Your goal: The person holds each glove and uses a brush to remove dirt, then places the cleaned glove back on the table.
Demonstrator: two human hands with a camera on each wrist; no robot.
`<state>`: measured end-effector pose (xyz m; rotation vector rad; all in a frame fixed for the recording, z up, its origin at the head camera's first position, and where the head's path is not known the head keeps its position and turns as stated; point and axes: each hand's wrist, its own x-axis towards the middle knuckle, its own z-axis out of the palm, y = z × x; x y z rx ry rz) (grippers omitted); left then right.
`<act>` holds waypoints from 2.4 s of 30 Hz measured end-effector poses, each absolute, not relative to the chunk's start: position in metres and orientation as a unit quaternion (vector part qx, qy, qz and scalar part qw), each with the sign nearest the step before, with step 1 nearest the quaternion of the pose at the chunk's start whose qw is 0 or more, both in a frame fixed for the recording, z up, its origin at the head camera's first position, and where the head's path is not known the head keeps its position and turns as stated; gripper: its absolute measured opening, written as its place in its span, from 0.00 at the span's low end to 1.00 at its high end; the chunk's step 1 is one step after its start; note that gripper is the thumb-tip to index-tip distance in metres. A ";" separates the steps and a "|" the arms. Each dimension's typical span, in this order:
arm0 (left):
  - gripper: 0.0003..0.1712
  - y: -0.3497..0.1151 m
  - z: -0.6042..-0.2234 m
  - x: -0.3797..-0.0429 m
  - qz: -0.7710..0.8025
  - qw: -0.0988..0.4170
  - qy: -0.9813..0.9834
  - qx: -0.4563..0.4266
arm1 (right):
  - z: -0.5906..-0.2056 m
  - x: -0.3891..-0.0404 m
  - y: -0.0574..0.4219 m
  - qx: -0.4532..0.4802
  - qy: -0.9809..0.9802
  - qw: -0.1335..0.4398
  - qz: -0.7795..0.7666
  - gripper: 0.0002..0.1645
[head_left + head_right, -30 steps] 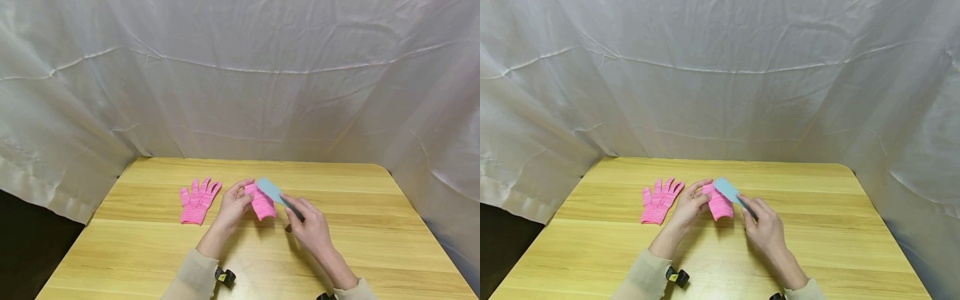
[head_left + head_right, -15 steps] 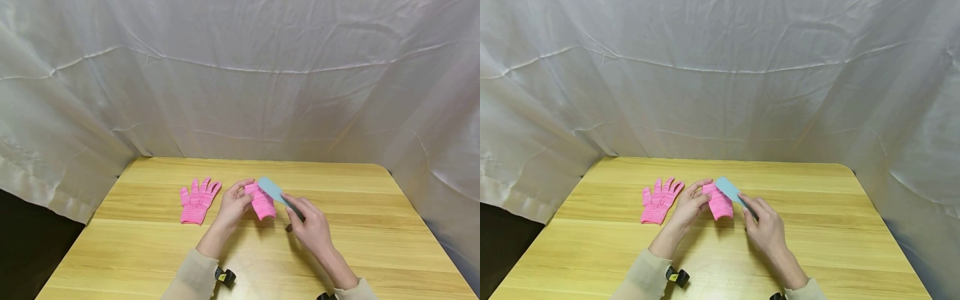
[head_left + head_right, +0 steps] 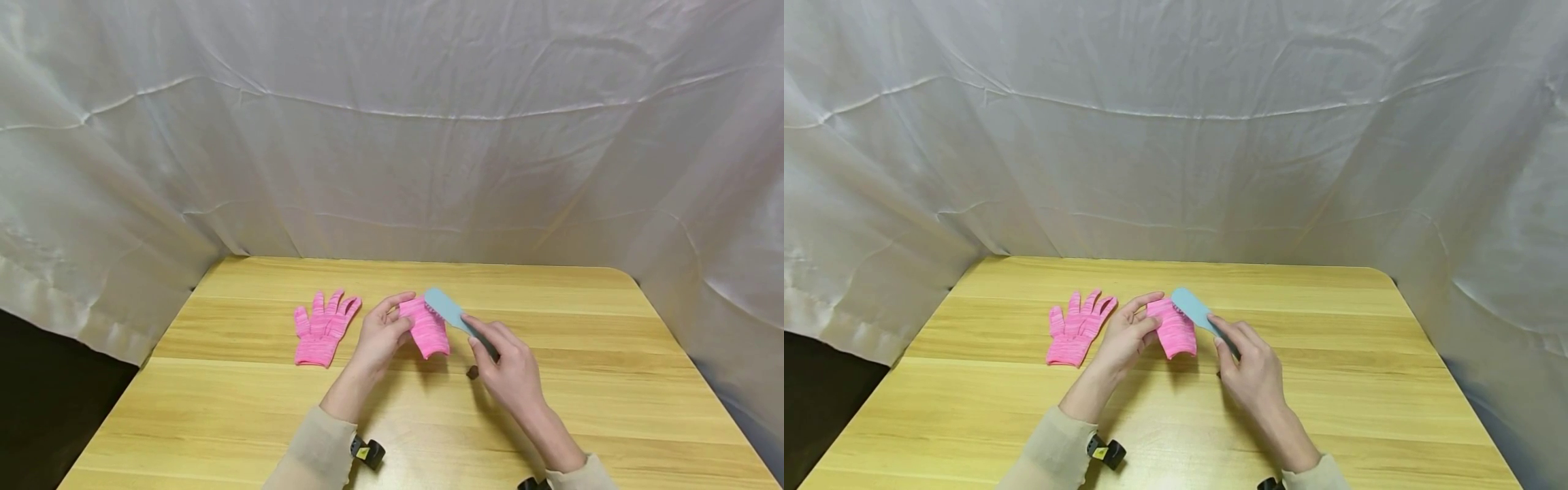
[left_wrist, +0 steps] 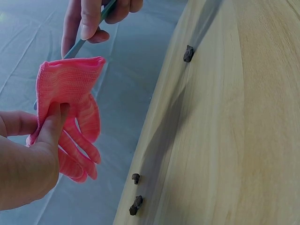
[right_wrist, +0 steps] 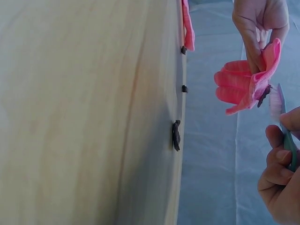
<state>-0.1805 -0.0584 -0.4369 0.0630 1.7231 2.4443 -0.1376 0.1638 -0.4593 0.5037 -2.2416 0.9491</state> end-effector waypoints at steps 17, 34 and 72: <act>0.29 -0.058 -0.437 -0.181 0.814 0.074 0.575 0.017 | -0.457 -0.137 0.165 0.179 -0.854 0.320 0.369 0.27; 0.29 -0.059 -0.438 -0.181 0.814 0.074 0.576 0.018 | -0.459 -0.139 0.169 0.159 -0.861 0.314 0.368 0.26; 0.29 -0.060 -0.437 -0.182 0.825 0.063 0.560 0.024 | -0.451 -0.136 0.163 0.245 -0.820 0.331 0.398 0.26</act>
